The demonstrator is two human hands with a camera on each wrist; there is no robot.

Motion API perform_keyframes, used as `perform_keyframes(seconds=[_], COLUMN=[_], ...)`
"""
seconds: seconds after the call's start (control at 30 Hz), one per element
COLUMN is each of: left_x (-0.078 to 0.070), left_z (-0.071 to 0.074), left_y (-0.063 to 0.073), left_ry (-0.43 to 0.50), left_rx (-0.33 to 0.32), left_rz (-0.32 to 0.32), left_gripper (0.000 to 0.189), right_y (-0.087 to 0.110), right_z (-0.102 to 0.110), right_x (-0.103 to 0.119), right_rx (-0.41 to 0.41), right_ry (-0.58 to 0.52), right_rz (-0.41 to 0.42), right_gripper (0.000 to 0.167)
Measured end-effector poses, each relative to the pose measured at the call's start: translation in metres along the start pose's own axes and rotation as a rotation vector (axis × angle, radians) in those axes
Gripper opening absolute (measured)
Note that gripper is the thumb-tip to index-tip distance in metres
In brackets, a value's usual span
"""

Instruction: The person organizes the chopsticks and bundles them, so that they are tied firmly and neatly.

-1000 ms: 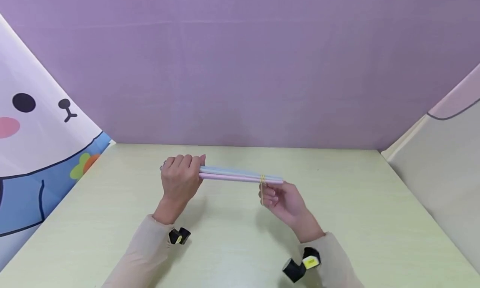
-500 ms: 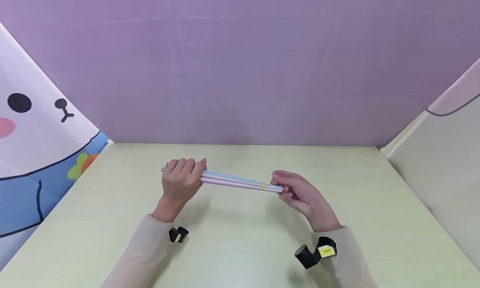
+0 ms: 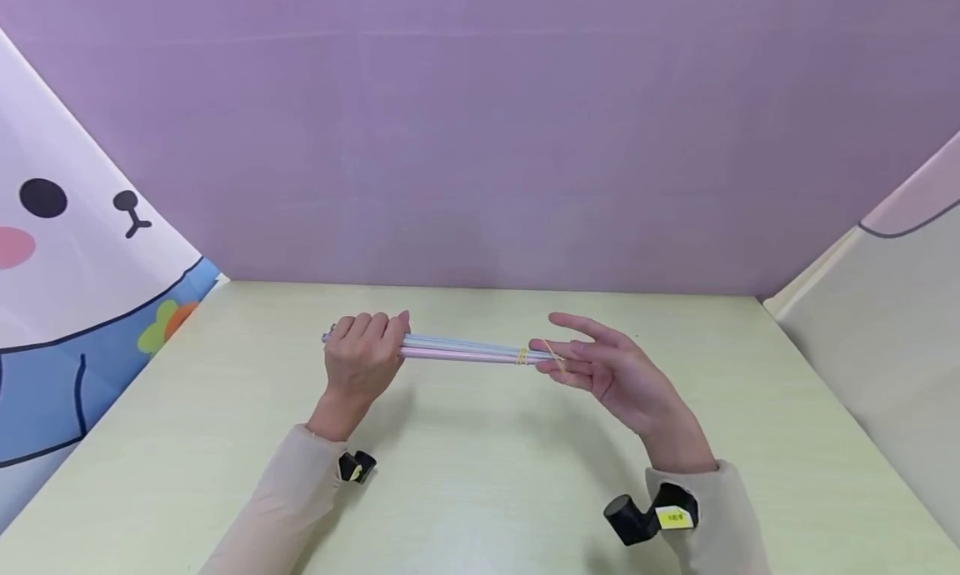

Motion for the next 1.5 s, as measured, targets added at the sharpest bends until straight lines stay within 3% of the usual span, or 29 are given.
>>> perform_keyframes(seconds=[0.13, 0.3, 0.5, 0.7, 0.87, 1.03, 1.17, 1.33, 1.43, 1.5], left_x=[0.002, 0.001, -0.003, -0.006, -0.006, -0.006, -0.007, -0.008, -0.005, -0.005], left_z=[0.0, 0.0, 0.0, 0.0, 0.0, -0.001, -0.003, -0.004, -0.003, 0.0], left_y=[0.0, 0.0, -0.001, -0.005, -0.005, -0.004, -0.004, -0.002, 0.0, 0.0], left_ry=[-0.004, 0.002, 0.0, -0.01, -0.007, -0.003, 0.003, 0.025, 0.023, 0.021], left_rx=[0.024, 0.032, 0.052, 0.065, 0.065, 0.066, 0.078, 0.108, 0.135, 0.134], left_rz=[0.019, 0.029, 0.042, 0.05, 0.052, 0.061, 0.07, 0.072, 0.085, 0.077], left_gripper=[0.039, 0.041, 0.038, 0.043, 0.041, 0.043, 0.042, 0.032, 0.029, 0.031], right_y=[-0.001, -0.002, -0.003, -0.001, -0.001, -0.002, -0.001, -0.005, -0.011, -0.017], right_z=[-0.002, 0.007, 0.014, 0.015, 0.013, 0.012, 0.014, 0.02, 0.022, 0.021], right_x=[0.003, 0.0, -0.003, -0.001, -0.002, 0.002, 0.009, 0.002, -0.008, -0.015], right_rx=[-0.121, -0.381, -0.601, -0.745, -0.737, -0.697, -0.655, -0.557, -0.545, -0.553], right_ry=[0.319, 0.592, 0.706, 0.794, 0.857, 1.022, 1.114, 0.975, 0.861, 0.852], right_rz=[0.089, 0.109, 0.148, 0.241, 0.262, 0.285, 0.349, 0.369, 0.347, 0.325], right_gripper=[0.045, 0.037, 0.032, 0.025, 0.026, 0.028, 0.025, 0.018, 0.016, 0.019])
Point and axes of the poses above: each hand's wrist, its own y-axis away from the middle knuckle, its own z-axis out of the back of the hand, x = y × z, the point moved 8 cm from there along -y, towards the middle knuckle, and after that the axes turned 9 degrees about -x, right-handed, at the moved point
